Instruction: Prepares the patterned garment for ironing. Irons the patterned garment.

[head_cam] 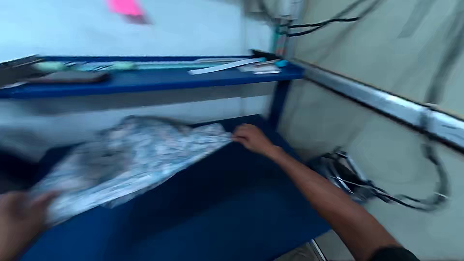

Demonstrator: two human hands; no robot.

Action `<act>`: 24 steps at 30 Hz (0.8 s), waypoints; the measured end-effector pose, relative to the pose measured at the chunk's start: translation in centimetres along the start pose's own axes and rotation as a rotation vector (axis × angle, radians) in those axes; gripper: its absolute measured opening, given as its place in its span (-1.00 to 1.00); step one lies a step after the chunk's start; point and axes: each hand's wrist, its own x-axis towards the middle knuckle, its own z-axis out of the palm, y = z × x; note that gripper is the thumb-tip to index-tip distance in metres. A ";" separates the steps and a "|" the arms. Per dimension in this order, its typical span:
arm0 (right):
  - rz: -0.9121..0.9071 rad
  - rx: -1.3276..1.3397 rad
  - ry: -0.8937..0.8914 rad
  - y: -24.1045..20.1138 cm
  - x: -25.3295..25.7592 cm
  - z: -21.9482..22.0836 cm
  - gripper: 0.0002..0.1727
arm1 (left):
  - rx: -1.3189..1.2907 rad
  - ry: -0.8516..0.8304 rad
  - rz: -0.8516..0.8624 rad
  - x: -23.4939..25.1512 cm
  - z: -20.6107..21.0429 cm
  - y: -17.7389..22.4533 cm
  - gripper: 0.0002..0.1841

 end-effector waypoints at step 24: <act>0.428 -0.045 -0.238 -9.5 -14.6 21.8 -0.47 | -0.032 -0.254 0.764 -7.9 25.1 -11.4 -0.49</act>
